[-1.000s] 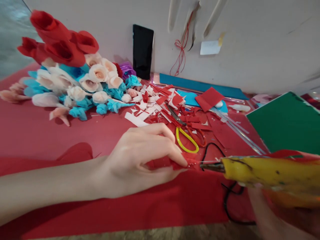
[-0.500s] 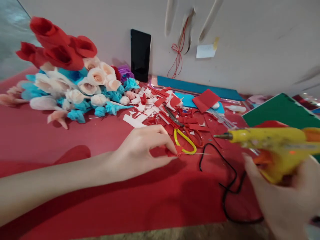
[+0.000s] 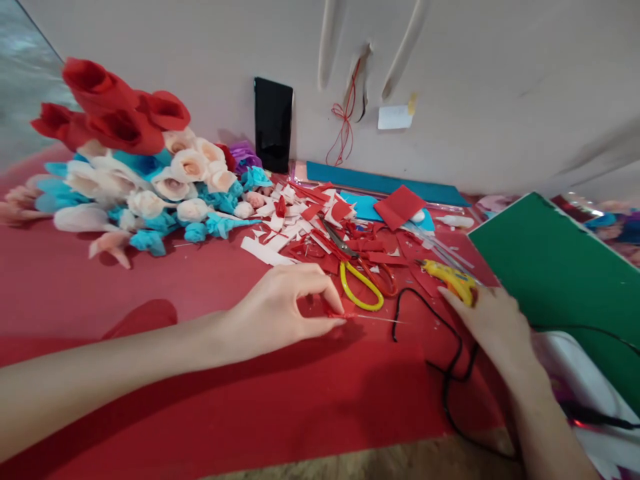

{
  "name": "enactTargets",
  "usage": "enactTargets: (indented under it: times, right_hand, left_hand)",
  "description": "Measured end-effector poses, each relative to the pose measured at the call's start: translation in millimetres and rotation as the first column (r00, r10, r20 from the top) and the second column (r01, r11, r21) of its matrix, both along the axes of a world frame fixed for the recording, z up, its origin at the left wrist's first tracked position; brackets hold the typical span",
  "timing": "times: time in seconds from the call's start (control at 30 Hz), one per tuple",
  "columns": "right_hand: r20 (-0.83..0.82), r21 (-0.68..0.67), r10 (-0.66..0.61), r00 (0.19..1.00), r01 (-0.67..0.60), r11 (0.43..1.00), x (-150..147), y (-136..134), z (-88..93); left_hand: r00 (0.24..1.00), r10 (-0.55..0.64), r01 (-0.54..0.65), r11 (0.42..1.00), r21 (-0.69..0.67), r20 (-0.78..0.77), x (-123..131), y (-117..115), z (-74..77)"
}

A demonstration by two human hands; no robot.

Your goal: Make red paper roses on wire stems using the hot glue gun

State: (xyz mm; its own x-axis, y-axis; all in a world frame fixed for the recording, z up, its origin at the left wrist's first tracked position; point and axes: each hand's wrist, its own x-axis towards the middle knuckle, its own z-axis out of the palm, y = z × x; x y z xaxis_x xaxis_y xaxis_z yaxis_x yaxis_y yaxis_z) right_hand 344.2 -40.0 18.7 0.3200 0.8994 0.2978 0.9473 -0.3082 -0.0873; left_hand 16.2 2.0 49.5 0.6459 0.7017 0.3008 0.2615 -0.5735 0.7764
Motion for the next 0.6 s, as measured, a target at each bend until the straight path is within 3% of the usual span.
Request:
enactTargets:
  times: [0.07,0.13,0.2,0.3,0.4,0.6]
  right_hand:
    - [0.057,0.093,0.03,0.998,-0.036,0.995,-27.0,-12.3,20.6]
    - [0.075,0.19,0.144,0.987,-0.155,0.969,-59.9,-28.7,41.1]
    - [0.125,0.337,0.436,0.891,-0.452,0.826,-92.7,-45.1,58.1]
    - [0.049,0.318,0.582,0.812,-0.565,0.762,-127.9,-58.9,73.8]
    - [-0.104,0.273,0.666,0.738,-0.623,0.733,-140.5,-54.3,78.2]
    - [-0.388,0.167,0.68,0.622,-0.678,0.716,-142.1,-37.0,75.8]
  left_hand:
    - [0.999,-0.01,0.007,0.998,0.064,0.04,-0.7,-2.6,4.0]
    - [0.997,-0.02,0.01,0.994,0.113,0.08,-1.2,-5.4,8.3]
    - [0.992,-0.038,0.02,0.989,0.147,0.124,-1.7,-8.2,12.9]
    - [0.98,-0.063,0.026,0.981,0.195,0.188,-2.9,-11.8,19.5]
    - [0.975,-0.117,0.062,0.96,0.274,0.19,-5.4,-14.5,25.1]
    - [0.97,-0.163,0.103,0.948,0.301,0.18,-8.1,-18.0,29.0]
